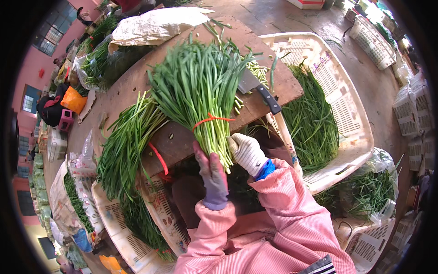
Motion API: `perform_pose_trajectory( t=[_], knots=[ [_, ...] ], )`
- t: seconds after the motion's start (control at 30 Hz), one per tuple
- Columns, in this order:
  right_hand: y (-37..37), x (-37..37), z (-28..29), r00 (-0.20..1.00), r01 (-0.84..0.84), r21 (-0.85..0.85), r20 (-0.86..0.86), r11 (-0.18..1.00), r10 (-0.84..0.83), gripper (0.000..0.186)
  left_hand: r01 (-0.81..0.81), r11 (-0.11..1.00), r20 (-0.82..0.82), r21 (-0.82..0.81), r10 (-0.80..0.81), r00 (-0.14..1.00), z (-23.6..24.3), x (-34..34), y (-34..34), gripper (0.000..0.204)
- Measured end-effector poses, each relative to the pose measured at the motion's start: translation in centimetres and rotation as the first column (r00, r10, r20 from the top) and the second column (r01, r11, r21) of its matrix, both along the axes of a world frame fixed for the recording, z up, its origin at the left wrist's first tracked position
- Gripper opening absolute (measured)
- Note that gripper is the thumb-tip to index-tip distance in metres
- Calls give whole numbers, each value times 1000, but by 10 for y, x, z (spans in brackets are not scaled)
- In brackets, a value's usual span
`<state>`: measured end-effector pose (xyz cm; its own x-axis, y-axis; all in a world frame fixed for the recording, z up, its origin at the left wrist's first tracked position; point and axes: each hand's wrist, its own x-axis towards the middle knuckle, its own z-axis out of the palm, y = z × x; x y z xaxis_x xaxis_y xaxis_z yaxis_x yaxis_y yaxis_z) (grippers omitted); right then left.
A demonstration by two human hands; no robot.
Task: The person gathers green onions from a basket, aligns them into a bundle, ties the bundle with a red plastic tie, and trims the ends with a cleaver. The finished bundles are placed into a white basket.
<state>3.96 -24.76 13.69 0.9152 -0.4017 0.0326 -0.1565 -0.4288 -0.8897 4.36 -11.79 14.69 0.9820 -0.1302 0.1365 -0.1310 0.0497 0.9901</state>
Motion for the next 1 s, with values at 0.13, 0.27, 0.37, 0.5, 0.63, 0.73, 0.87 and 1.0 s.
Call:
perform_pose_trajectory(
  t=[0.13,0.27,0.37,0.5,0.63,0.73,0.87,1.0],
  knots=[
    [-25,-9,7,989,-71,154,-121,986,90,25,108,936,-182,-336,-177,967,12,7,23,62],
    [-38,-21,34,981,-40,389,-159,920,110,32,71,995,-153,-66,-80,985,24,16,44,83],
    [-25,-22,38,969,-40,367,-214,929,126,30,131,984,-32,125,-128,991,25,19,38,96],
    [-13,-13,22,983,-138,105,-104,985,149,32,73,883,100,463,-134,986,16,20,20,87],
    [-12,-16,12,980,-132,120,-130,984,147,29,89,945,96,313,-125,988,5,17,17,76],
    [-20,-21,20,968,-185,164,-139,969,208,31,106,955,77,277,-132,988,-2,18,19,74],
    [-41,-14,37,961,-89,309,-224,947,163,40,120,962,10,246,-126,992,-10,23,23,73],
    [-35,7,42,982,-164,-76,-104,984,156,42,178,982,2,69,-179,984,-11,27,24,74]
  ],
)
